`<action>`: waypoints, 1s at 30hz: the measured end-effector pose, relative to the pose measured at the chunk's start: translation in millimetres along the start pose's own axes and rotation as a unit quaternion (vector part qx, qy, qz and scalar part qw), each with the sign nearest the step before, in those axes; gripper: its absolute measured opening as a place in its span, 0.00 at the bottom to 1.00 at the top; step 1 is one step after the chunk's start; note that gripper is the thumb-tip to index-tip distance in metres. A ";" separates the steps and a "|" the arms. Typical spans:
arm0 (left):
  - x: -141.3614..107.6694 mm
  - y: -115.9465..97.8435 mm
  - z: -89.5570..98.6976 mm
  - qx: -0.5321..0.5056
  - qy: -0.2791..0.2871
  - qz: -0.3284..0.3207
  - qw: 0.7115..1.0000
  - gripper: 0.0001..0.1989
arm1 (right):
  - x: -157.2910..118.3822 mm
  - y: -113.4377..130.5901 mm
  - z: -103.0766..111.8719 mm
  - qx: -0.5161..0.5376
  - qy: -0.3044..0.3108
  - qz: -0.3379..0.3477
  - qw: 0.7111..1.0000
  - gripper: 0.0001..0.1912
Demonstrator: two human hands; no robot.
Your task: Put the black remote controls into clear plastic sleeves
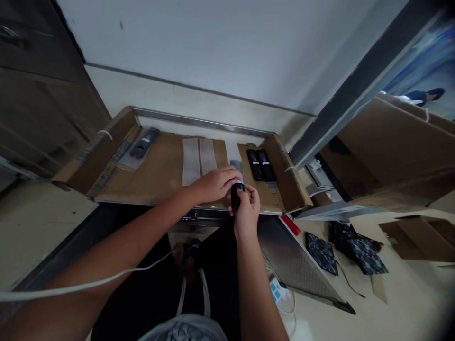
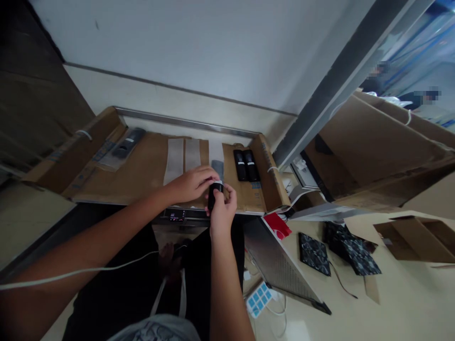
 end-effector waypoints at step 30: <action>21.1 5.1 -18.8 -0.220 0.082 0.140 0.962 0.06 | 10.9 -2.5 29.4 0.188 0.006 0.015 0.982 0.24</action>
Point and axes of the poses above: each hand's wrist, its own x-axis towards the middle knuckle, its own z-axis out of the back of the hand, y = z × x, the point moved 1 cm from there along x, towards the middle knuckle, and after that the axes turned 10 degrees about z, right-handed, at the moved point
